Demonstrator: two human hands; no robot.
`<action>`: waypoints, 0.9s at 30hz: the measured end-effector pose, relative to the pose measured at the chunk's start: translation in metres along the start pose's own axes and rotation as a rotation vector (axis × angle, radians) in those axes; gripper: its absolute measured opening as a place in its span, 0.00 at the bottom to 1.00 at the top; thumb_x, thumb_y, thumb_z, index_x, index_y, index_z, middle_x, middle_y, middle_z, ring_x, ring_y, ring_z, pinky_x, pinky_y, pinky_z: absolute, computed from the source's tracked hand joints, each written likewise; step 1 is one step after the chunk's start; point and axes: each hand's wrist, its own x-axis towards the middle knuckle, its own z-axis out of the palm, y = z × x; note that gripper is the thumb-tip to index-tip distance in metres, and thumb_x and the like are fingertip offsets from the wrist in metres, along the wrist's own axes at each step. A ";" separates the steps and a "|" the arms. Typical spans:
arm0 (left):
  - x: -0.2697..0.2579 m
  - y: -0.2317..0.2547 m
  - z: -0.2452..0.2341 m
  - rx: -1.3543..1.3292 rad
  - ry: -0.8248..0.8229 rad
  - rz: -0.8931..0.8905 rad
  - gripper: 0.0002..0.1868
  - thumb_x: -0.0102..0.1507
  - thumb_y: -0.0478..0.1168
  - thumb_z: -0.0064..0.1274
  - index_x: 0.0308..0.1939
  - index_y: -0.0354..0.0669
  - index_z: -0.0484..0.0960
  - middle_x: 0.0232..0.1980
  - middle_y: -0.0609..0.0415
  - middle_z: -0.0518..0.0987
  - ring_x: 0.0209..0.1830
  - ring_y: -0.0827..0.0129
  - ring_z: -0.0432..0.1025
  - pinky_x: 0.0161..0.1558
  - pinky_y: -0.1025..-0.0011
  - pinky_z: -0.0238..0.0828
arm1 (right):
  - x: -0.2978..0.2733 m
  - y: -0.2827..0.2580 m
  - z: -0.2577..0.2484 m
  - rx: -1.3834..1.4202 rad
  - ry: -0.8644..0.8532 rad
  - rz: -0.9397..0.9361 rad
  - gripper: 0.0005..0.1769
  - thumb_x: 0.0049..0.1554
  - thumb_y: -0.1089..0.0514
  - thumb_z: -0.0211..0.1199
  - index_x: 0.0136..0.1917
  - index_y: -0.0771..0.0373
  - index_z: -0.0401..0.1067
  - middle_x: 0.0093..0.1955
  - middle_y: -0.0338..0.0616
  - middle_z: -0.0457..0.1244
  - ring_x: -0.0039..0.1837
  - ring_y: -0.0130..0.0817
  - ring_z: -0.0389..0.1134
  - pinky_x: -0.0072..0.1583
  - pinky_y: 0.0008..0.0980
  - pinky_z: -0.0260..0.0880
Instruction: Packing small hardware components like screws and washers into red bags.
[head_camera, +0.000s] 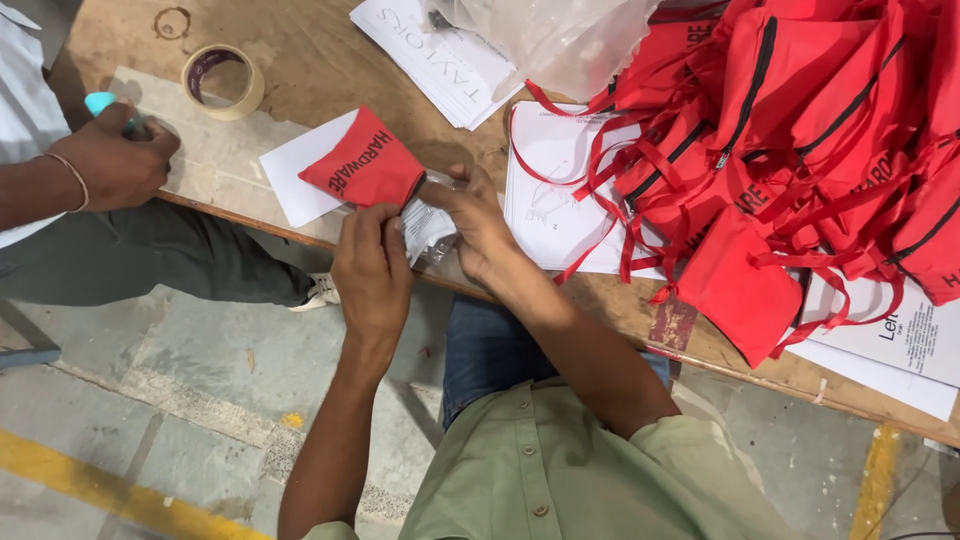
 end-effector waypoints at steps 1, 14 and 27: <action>-0.001 0.002 -0.001 -0.111 -0.022 -0.070 0.06 0.70 0.31 0.52 0.51 0.36 0.78 0.47 0.44 0.77 0.45 0.51 0.75 0.47 0.57 0.71 | 0.001 0.003 0.001 0.016 0.030 0.006 0.33 0.50 0.69 0.66 0.65 0.64 0.55 0.51 0.54 0.66 0.48 0.42 0.72 0.47 0.40 0.76; -0.017 -0.027 0.011 -0.879 0.070 -0.480 0.13 0.71 0.32 0.56 0.60 0.37 0.76 0.47 0.60 0.75 0.43 0.81 0.68 0.42 0.83 0.69 | -0.020 -0.024 -0.002 0.030 -0.314 -0.003 0.56 0.48 0.81 0.59 0.83 0.60 0.39 0.80 0.40 0.45 0.69 0.40 0.65 0.62 0.38 0.74; -0.030 -0.020 0.032 -0.645 0.238 -0.444 0.07 0.64 0.29 0.63 0.46 0.36 0.84 0.39 0.58 0.82 0.37 0.79 0.74 0.41 0.78 0.75 | -0.002 0.022 -0.009 -0.701 -0.045 -0.737 0.39 0.55 0.76 0.54 0.80 0.70 0.56 0.81 0.57 0.55 0.82 0.46 0.55 0.78 0.38 0.56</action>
